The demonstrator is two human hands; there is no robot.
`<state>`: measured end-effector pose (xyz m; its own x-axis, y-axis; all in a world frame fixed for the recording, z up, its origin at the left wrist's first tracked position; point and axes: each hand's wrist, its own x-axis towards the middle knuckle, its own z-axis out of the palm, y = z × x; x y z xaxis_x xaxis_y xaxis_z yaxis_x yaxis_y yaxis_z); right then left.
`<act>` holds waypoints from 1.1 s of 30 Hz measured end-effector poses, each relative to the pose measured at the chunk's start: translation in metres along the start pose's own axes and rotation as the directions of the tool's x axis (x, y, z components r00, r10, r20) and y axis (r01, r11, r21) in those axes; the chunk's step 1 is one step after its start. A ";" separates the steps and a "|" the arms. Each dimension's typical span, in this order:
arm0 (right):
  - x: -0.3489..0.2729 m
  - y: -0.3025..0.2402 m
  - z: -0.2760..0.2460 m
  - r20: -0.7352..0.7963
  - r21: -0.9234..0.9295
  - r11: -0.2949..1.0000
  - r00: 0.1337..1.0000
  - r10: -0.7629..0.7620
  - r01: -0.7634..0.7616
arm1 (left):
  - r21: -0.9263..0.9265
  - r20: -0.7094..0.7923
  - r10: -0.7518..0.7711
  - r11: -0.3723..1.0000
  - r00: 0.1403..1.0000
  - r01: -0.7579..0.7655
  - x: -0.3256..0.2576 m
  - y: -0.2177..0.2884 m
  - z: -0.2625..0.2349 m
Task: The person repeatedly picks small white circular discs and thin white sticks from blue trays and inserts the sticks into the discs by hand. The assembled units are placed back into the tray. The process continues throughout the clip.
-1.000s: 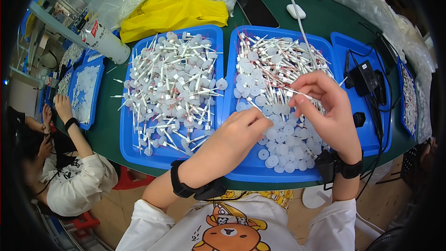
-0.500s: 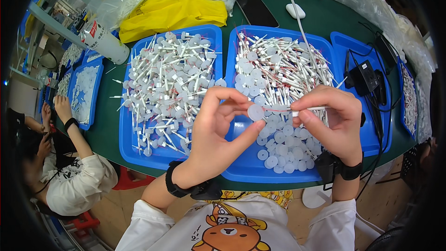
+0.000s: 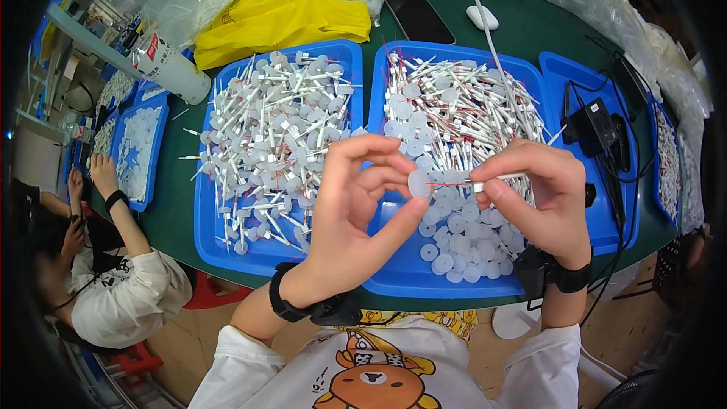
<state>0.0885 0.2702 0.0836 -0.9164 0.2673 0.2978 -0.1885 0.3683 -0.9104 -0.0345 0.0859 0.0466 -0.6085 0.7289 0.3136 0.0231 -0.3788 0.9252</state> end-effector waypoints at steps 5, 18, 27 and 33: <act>0.000 -0.001 0.001 -0.012 0.015 1.000 1.000 0.017 -0.017 | -0.056 0.029 -0.002 0.998 1.000 0.003 0.000 0.000 0.000; -0.001 -0.006 0.010 0.050 -0.130 0.990 0.998 -0.040 0.046 | 0.146 0.134 0.062 0.986 0.989 -0.082 0.002 0.000 -0.002; 0.001 -0.005 0.006 0.159 -0.209 0.968 0.982 -0.103 0.135 | 0.143 0.140 0.050 0.987 0.989 -0.070 0.001 0.001 -0.003; 0.000 -0.005 0.005 0.194 -0.197 0.972 0.977 -0.088 0.126 | 0.146 0.150 0.060 0.986 0.987 -0.082 0.001 0.000 -0.004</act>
<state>0.0881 0.2638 0.0865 -0.9473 0.0564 0.3153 -0.2296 0.5670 -0.7911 -0.0378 0.0846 0.0458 -0.4798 0.7826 0.3967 0.1881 -0.3499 0.9177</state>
